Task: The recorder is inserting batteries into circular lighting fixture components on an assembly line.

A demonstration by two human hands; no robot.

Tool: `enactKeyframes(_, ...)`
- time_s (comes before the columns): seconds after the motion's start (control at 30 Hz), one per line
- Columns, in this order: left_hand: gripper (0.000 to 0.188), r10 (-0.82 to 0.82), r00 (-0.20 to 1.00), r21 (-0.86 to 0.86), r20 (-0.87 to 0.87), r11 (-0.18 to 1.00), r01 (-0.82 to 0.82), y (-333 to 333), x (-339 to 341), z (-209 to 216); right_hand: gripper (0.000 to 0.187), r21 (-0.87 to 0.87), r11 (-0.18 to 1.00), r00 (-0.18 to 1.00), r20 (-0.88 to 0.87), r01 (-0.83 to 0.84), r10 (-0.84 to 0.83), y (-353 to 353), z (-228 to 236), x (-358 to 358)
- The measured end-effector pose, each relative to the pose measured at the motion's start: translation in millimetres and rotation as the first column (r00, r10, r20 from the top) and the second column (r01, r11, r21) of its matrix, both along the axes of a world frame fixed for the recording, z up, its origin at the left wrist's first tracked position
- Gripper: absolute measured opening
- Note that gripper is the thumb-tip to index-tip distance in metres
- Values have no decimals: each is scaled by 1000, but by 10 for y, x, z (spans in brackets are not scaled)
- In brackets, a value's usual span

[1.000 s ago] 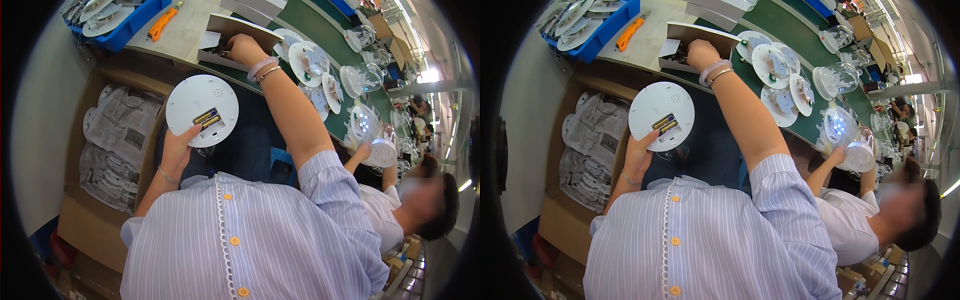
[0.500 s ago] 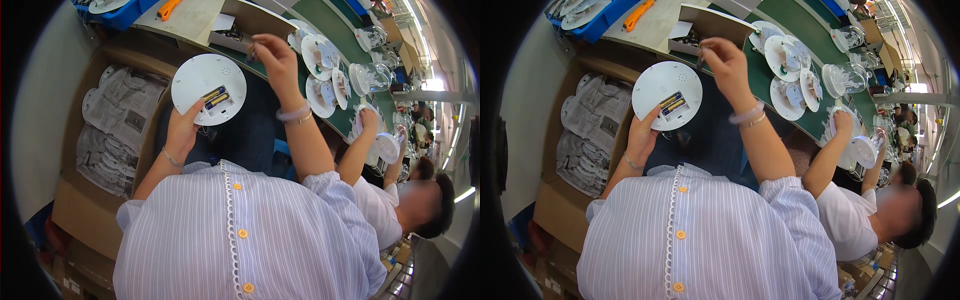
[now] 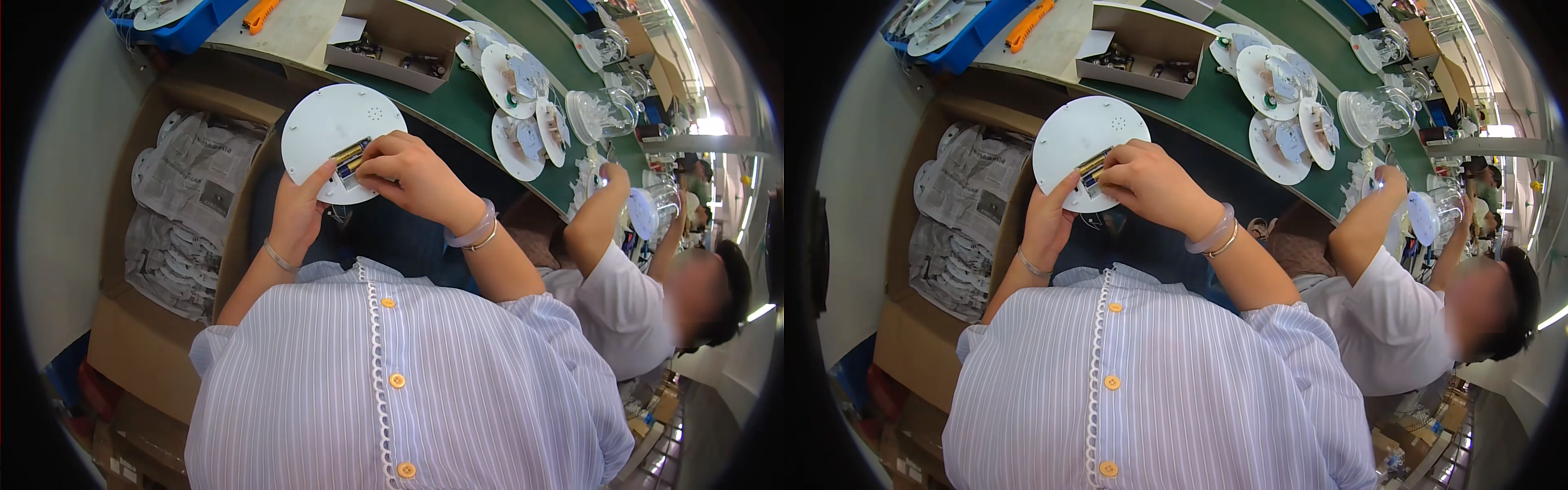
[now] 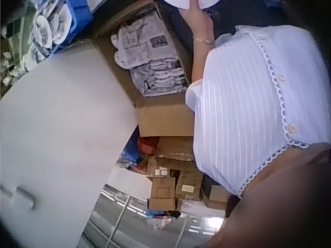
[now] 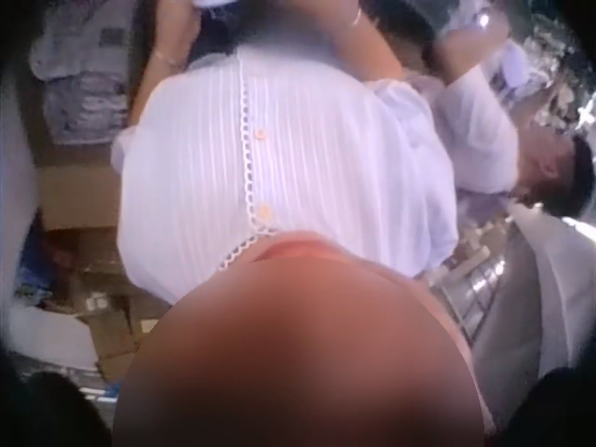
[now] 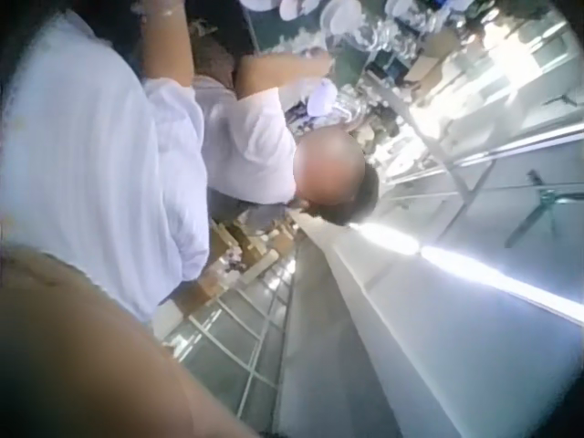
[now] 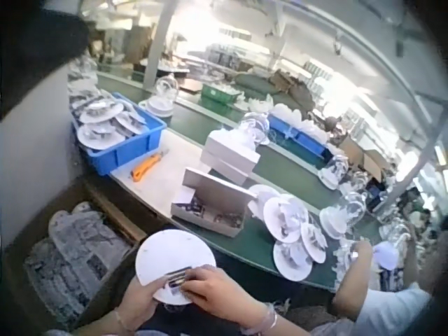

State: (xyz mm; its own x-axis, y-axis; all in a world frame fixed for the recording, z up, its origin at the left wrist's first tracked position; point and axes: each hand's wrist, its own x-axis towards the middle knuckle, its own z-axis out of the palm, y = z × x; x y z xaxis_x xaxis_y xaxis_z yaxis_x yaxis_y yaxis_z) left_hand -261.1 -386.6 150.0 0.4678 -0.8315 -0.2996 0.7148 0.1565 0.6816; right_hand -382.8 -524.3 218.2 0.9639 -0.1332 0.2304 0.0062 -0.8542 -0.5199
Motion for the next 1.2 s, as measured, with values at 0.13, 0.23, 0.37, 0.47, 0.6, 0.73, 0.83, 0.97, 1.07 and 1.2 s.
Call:
enactKeyframes(0.13, 36, 13, 1000, -2, 3, 1000, -13, 17, -5, 22, 42, -13, 953, 931, 217, 303, -293, -31, -40, -49)
enactKeyframes(0.23, 37, 19, 1000, -7, 9, 1000, -19, 20, -18, 26, 52, 483, 737, 867, -104, 472, -487, -72, -89, -86)
enactKeyframes(0.37, 37, 2, 1000, -25, 29, 1000, -1, 18, -33, 16, 55, 827, 376, 888, -284, 418, -363, -16, -185, -134)
enactKeyframes(0.47, 37, 11, 1000, -25, 29, 1000, -10, 21, -42, 5, 54, 846, 338, 887, -287, 412, -362, 6, -240, -155)
enactKeyframes(0.6, 36, 32, 999, -25, 24, 999, -31, 12, -58, -19, 52, 819, 367, 880, -314, 441, -358, -28, -322, -133)
enactKeyframes(0.73, 36, 47, 998, -33, 36, 998, -46, 3, -73, -37, 51, 681, 594, 880, -161, 427, -447, 33, -415, -73)
enactKeyframes(0.83, 36, 45, 998, -41, 44, 998, -43, -1, -66, -21, 50, 618, 647, 881, -177, 446, -439, 45, -402, -104)
enactKeyframes(0.97, 37, 32, 998, -113, -56, 993, -38, 10, 8, 58, 68, 897, 402, 930, -25, 183, -367, 59, -381, -116)
enactKeyframes(1.07, 36, 31, 986, -236, -163, 969, -70, 21, 75, 130, 89, 963, 236, 985, 154, -133, -75, 185, -457, -48)
enactKeyframes(1.2, 40, 206, 975, -135, -89, 967, -217, 40, 226, 249, 19, 985, 141, 943, -136, 97, 303, 489, -531, -62)
